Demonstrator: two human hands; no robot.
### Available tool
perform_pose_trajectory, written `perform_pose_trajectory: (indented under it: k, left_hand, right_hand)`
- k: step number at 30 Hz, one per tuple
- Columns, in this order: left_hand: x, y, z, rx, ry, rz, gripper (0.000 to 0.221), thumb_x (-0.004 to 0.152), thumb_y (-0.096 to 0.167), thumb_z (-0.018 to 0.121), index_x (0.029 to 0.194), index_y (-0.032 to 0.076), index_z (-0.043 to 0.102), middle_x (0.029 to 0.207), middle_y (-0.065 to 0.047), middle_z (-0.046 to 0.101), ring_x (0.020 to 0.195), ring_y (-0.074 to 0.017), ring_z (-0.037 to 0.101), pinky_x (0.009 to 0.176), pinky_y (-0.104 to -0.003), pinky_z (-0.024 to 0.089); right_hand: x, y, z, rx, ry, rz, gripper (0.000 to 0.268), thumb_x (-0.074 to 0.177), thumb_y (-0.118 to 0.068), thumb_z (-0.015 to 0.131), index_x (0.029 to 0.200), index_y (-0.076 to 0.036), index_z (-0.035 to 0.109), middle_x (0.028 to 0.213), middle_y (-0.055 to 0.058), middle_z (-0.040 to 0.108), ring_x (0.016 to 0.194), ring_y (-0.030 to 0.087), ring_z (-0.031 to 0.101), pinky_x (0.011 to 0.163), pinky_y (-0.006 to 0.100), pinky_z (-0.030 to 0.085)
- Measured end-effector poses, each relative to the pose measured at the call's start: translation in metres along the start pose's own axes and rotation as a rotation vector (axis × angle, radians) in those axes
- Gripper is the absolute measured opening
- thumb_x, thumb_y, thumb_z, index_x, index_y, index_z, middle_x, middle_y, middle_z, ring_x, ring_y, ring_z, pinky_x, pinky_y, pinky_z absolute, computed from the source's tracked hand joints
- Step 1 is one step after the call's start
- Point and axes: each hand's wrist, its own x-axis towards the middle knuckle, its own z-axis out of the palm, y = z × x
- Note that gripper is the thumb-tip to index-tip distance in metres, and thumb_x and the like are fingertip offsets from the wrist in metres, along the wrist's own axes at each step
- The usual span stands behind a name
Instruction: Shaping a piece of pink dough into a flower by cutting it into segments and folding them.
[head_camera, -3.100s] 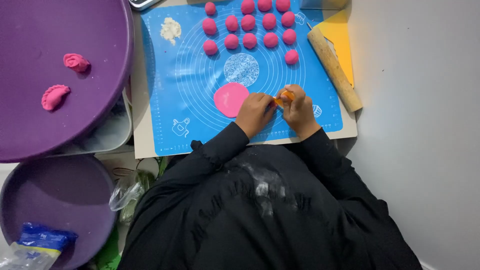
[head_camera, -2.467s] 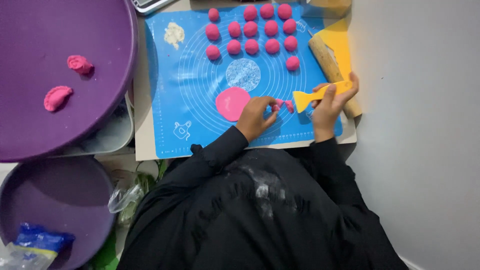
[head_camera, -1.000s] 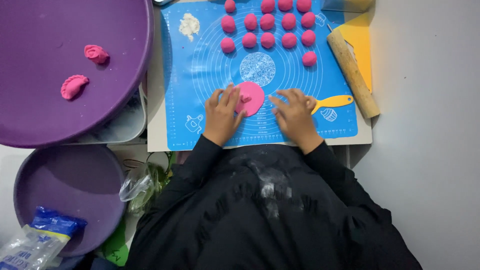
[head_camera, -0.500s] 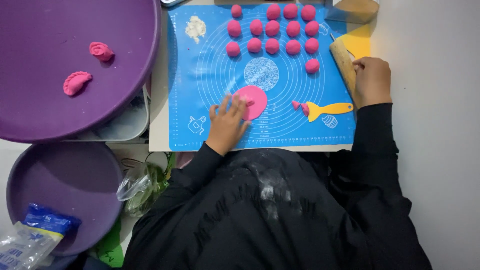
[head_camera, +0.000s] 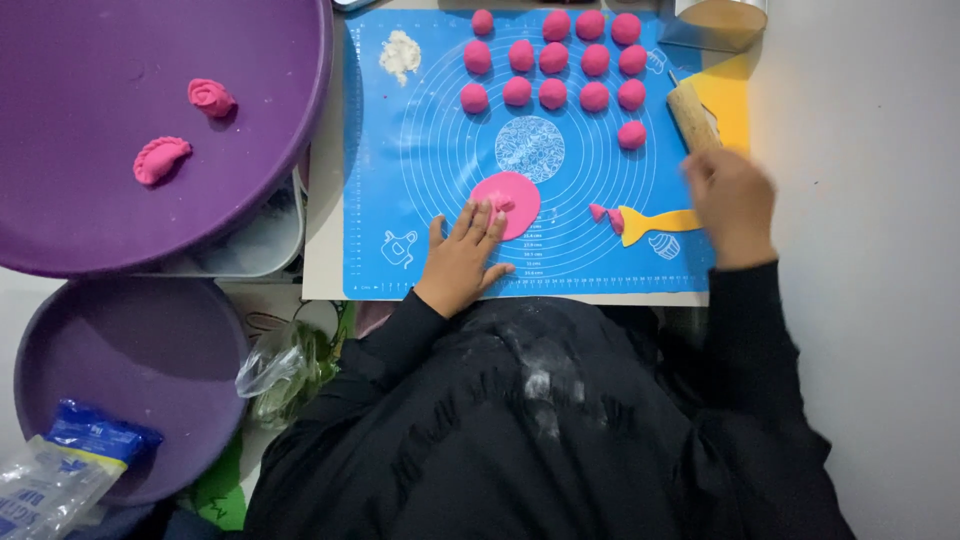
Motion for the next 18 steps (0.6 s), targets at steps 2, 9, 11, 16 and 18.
perform_pose_trajectory:
  k: [2, 9, 11, 16, 18]
  left_hand:
    - [-0.001, 0.001, -0.002, 0.001, -0.018, -0.007, 0.083, 0.101, 0.069, 0.043, 0.162, 0.014, 0.033, 0.167, -0.018, 0.033, 0.155, -0.0367, 0.025, 0.113, -0.066, 0.017]
    - [-0.002, 0.01, -0.008, -0.014, -0.048, -0.013, 0.087, 0.102, 0.071, 0.039, 0.158, 0.005, 0.039, 0.162, -0.022, 0.04, 0.153, -0.0377, 0.03, 0.115, -0.067, 0.013]
    - [-0.003, 0.012, -0.008, 0.0, -0.038, 0.012, 0.085, 0.102, 0.071, 0.039, 0.155, 0.005, 0.042, 0.159, -0.021, 0.044, 0.151, -0.0358, 0.035, 0.115, -0.065, 0.014]
    - [-0.004, 0.016, -0.009, 0.0, 0.019, 0.031, 0.082, 0.101, 0.069, 0.042, 0.148, 0.003, 0.051, 0.151, -0.022, 0.054, 0.145, -0.0342, 0.045, 0.117, -0.064, 0.016]
    - [-0.003, 0.016, -0.009, -0.001, 0.028, 0.027, 0.082, 0.101, 0.069, 0.045, 0.146, 0.002, 0.053, 0.148, -0.023, 0.056, 0.143, -0.0349, 0.048, 0.116, -0.065, 0.018]
  right_hand:
    - [-0.018, -0.013, -0.006, -0.042, -0.098, -0.048, 0.011, 0.105, -0.023, 0.075, 0.109, -0.013, 0.078, 0.09, 0.011, 0.071, 0.092, 0.034, 0.071, 0.079, 0.043, 0.058]
    - [-0.064, -0.009, 0.012, -0.155, -0.183, -0.049, 0.037, 0.089, -0.026, 0.084, 0.123, -0.013, 0.078, 0.106, 0.011, 0.067, 0.104, 0.034, 0.071, 0.08, 0.043, 0.062]
    - [-0.069, -0.005, 0.015, -0.149, -0.144, -0.055, 0.032, 0.09, -0.026, 0.084, 0.119, -0.013, 0.077, 0.104, 0.011, 0.065, 0.104, 0.035, 0.069, 0.08, 0.043, 0.061]
    - [-0.072, -0.002, 0.021, -0.15, -0.157, -0.001, 0.026, 0.093, -0.029, 0.083, 0.111, -0.012, 0.074, 0.099, 0.008, 0.062, 0.103, 0.033, 0.068, 0.082, 0.043, 0.06]
    - [-0.067, -0.006, 0.018, -0.218, -0.23, 0.105, 0.025, 0.092, -0.032, 0.082, 0.108, -0.016, 0.074, 0.095, 0.004, 0.067, 0.101, 0.029, 0.068, 0.084, 0.042, 0.056]
